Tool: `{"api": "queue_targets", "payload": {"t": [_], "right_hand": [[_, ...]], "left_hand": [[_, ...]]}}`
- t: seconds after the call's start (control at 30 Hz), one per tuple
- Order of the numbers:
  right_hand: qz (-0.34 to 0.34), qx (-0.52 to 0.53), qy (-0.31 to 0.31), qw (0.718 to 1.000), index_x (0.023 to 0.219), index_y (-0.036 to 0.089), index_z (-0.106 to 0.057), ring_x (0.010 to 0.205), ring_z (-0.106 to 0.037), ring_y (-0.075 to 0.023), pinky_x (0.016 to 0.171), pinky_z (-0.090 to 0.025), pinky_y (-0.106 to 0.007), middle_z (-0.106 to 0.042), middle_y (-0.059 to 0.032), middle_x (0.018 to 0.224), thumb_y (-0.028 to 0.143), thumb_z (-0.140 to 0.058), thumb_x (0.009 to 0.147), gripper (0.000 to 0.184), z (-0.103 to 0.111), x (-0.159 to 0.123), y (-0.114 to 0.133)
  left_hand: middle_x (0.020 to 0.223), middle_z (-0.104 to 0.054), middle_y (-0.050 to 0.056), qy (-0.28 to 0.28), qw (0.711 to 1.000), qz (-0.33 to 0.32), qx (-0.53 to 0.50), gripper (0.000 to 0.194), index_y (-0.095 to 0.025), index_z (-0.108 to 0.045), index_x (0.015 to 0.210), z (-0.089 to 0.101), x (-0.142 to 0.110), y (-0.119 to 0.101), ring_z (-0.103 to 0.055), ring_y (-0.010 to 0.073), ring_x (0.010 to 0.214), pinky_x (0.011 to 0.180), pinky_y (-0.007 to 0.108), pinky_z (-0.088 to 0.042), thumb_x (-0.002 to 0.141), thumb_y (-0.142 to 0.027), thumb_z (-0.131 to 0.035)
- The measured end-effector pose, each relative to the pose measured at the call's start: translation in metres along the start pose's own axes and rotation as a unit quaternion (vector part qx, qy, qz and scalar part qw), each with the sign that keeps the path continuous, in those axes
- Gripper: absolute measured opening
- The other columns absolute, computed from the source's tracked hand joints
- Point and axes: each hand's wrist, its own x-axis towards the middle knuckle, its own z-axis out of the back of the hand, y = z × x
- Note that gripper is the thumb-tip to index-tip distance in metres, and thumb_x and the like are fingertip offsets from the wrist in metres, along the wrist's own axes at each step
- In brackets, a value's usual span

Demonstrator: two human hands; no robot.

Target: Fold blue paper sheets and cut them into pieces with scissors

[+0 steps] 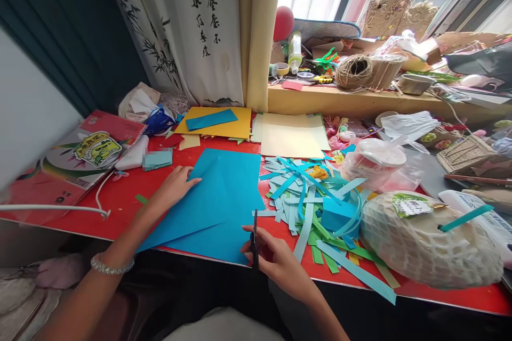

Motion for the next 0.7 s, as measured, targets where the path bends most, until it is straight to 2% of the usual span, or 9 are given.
{"api": "queue_targets", "payload": {"t": [0.07, 0.17, 0.3, 0.4, 0.57, 0.63, 0.7], "right_hand": [[-0.001, -0.001, 0.001, 1.000, 0.134, 0.024, -0.046, 0.084, -0.060, -0.0143, 0.077, -0.048, -0.028, -0.066, -0.0024, 0.095, 0.027, -0.053, 0.088, 0.046, 0.000, 0.000, 0.000], [-0.006, -0.002, 0.001, 1.000, 0.133, 0.024, -0.046, 0.083, -0.059, -0.0139, 0.076, -0.047, -0.027, -0.066, -0.0021, 0.095, 0.028, -0.054, 0.088, 0.045, -0.001, 0.000, 0.001], [-0.017, 0.013, 0.002, 1.000, 0.132, 0.024, -0.047, 0.084, -0.058, -0.0140, 0.075, -0.047, -0.026, -0.066, -0.0024, 0.096, 0.029, -0.055, 0.088, 0.045, -0.002, 0.001, 0.002], [-0.034, 0.029, -0.002, 0.999, 0.132, 0.024, -0.048, 0.085, -0.059, -0.0148, 0.076, -0.047, -0.027, -0.066, -0.0033, 0.095, 0.032, -0.056, 0.088, 0.045, -0.002, 0.001, 0.004], [-0.058, 0.039, 0.010, 0.997, 0.131, 0.023, -0.048, 0.087, -0.059, -0.0163, 0.080, -0.048, -0.030, -0.066, -0.0051, 0.098, 0.031, -0.057, 0.087, 0.045, 0.000, 0.001, 0.006], [-0.062, 0.053, 0.009, 0.997, 0.130, 0.023, -0.048, 0.088, -0.060, -0.0168, 0.081, -0.048, -0.031, -0.066, -0.0053, 0.097, 0.032, -0.058, 0.087, 0.044, -0.001, 0.001, 0.005], [-0.069, 0.082, -0.011, 0.994, 0.133, 0.025, -0.044, 0.089, -0.060, -0.0175, 0.079, -0.049, -0.032, -0.065, -0.0054, 0.097, 0.035, -0.058, 0.087, 0.049, -0.002, 0.002, 0.002]], "left_hand": [[0.127, -0.052, 0.023, 0.002, 0.999, 0.007, 0.043, 0.066, -0.011, -0.052, 0.121, -0.004, -0.010, 0.006, -0.048, 0.0405, 0.117, 0.090, 0.048, -0.040, 0.076, -0.060, -0.050], [0.121, -0.056, 0.024, 0.024, 0.995, 0.016, 0.100, 0.067, -0.012, -0.053, 0.115, -0.008, -0.020, 0.011, -0.053, 0.0411, 0.110, 0.079, 0.043, -0.045, 0.073, -0.064, -0.050], [0.109, -0.062, 0.022, 0.062, 0.995, 0.052, 0.063, 0.067, -0.014, -0.053, 0.111, -0.009, -0.019, 0.010, -0.061, 0.0401, 0.095, 0.064, 0.038, -0.047, 0.068, -0.065, -0.055], [0.111, -0.064, 0.019, 0.076, 0.996, 0.046, 0.027, 0.058, -0.017, -0.058, 0.105, -0.006, -0.008, 0.007, -0.060, 0.0392, 0.098, 0.067, 0.038, -0.048, 0.066, -0.060, -0.059], [0.129, -0.056, 0.016, 0.053, 0.998, 0.007, -0.017, 0.054, -0.017, -0.058, 0.115, 0.005, 0.023, -0.003, -0.052, 0.0369, 0.116, 0.083, 0.038, -0.045, 0.079, -0.056, -0.046], [0.129, -0.056, 0.015, 0.048, 0.998, -0.004, -0.040, 0.055, -0.018, -0.058, 0.117, 0.009, 0.037, -0.010, -0.051, 0.0367, 0.117, 0.084, 0.038, -0.044, 0.079, -0.056, -0.046], [0.123, -0.061, 0.011, 0.066, 0.995, -0.019, -0.071, 0.053, -0.020, -0.061, 0.114, 0.012, 0.052, -0.018, -0.053, 0.0353, 0.113, 0.082, 0.036, -0.046, 0.076, -0.056, -0.052]]}}
